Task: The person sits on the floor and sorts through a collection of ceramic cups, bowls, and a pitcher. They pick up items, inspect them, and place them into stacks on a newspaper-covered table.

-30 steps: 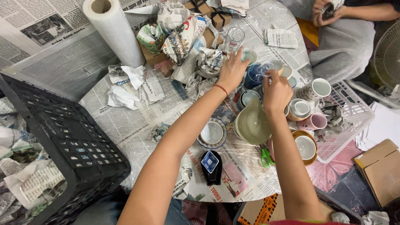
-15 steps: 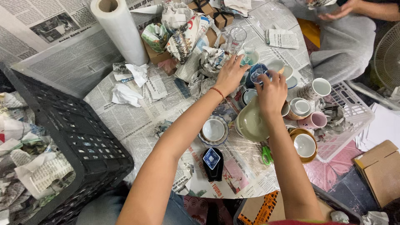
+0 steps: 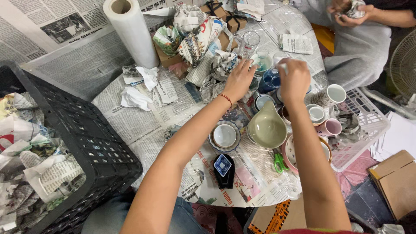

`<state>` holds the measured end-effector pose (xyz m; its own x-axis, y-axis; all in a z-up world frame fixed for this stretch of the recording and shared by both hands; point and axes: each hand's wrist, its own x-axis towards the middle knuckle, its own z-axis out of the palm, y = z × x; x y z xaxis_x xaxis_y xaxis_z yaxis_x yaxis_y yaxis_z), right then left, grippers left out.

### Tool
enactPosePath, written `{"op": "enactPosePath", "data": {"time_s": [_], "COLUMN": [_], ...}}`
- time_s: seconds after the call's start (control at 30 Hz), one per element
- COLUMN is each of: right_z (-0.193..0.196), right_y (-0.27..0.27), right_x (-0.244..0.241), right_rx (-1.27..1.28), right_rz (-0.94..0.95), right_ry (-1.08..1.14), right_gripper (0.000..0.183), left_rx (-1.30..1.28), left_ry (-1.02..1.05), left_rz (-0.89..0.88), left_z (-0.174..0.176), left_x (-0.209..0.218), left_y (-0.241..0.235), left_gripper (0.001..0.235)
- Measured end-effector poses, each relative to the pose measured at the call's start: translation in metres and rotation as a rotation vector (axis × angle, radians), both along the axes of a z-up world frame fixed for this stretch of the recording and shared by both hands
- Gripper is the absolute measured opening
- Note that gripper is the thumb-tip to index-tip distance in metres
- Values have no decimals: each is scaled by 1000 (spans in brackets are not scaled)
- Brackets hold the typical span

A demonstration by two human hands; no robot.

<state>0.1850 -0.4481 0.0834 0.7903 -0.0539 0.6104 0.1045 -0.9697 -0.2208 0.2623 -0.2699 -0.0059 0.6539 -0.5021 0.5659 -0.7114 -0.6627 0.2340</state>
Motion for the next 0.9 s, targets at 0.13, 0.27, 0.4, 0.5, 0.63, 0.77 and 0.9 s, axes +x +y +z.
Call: {"op": "enactPosePath", "data": {"time_s": [0.13, 0.27, 0.4, 0.5, 0.63, 0.77, 0.9], "right_z": [2, -9, -18, -22, -24, -25, -27], "right_y": [-7, -6, -4, -3, -2, -3, -3], "right_x": [27, 46, 57, 64, 71, 80, 87], "right_rx": [206, 240, 197, 194, 187, 176, 187], "right_rz": [-44, -20, -67, -81, -77, -39, -18], "right_ry": [-28, -29, 5, 34, 54, 56, 62], "right_gripper": [15, 16, 16, 16, 16, 16, 18], "left_rx": [-26, -3, 80, 139, 38, 51, 33], "left_ry": [-20, -42, -55, -34, -66, -69, -113], "left_rz": [-18, -14, 17, 41, 44, 42, 43], "left_z": [-8, -11, -6, -1, 5, 5, 0], "left_x": [8, 12, 17, 20, 24, 22, 17], "left_y": [-1, -3, -3, -2, 0, 1, 4], "left_gripper": [42, 40, 37, 47, 48, 43, 44]}}
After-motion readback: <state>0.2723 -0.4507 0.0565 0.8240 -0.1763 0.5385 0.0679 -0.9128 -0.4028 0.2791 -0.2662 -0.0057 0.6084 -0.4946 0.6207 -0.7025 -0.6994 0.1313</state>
